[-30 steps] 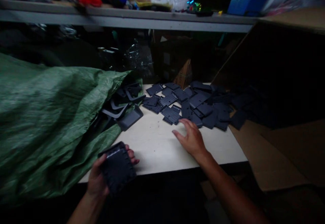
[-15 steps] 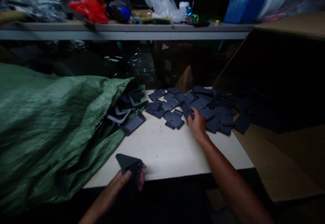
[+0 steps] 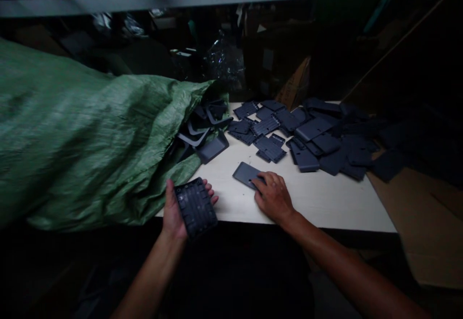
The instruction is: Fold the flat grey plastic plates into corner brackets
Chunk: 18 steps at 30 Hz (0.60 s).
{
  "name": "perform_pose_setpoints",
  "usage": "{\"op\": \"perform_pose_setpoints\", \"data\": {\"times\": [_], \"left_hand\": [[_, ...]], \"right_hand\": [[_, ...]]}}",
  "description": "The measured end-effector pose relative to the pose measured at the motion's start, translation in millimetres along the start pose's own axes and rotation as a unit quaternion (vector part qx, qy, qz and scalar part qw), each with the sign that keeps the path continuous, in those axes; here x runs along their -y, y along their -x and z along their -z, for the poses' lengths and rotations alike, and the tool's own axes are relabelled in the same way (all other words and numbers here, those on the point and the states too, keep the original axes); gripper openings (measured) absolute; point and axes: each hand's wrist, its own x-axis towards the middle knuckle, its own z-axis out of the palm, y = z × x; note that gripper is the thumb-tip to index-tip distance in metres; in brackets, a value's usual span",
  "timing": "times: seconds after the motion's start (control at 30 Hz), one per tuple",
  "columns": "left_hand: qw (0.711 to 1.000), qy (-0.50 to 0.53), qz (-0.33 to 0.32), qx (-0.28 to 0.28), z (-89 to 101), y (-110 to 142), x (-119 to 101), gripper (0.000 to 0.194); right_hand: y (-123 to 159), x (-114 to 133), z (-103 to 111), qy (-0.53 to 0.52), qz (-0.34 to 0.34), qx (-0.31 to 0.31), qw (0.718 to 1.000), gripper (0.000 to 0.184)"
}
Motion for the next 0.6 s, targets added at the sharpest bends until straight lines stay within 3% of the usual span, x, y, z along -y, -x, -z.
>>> {"op": "perform_pose_setpoints", "data": {"times": [0.1,0.2,0.3,0.37,0.5,0.6], "left_hand": [[0.999,0.029,-0.014,-0.02,1.1,-3.5,4.2,0.083],[0.999,0.037,-0.022,-0.001,1.5,-6.7,11.3,0.08],[0.998,0.045,-0.03,0.029,1.8,-10.6,18.4,0.076],[0.997,0.051,-0.034,0.041,2.3,-12.6,21.2,0.075],[0.996,0.058,-0.059,0.03,0.8,-13.5,23.1,0.072],[0.997,0.039,-0.072,0.015,-3.1,-14.2,24.6,0.072]], "right_hand": [[-7.0,6.6,5.7,0.013,-0.015,0.047,0.999,0.047],[-22.7,4.8,10.2,0.018,-0.07,0.12,0.99,0.064],[-34.8,1.3,12.1,0.002,-0.093,0.156,0.983,0.057],[-37.0,6.4,16.3,-0.072,-0.107,0.141,0.982,0.051],[-28.6,48.4,33.5,-0.331,-0.138,0.075,0.931,0.056],[-19.6,91.1,38.8,-0.381,-0.099,0.084,0.915,0.058]]}}
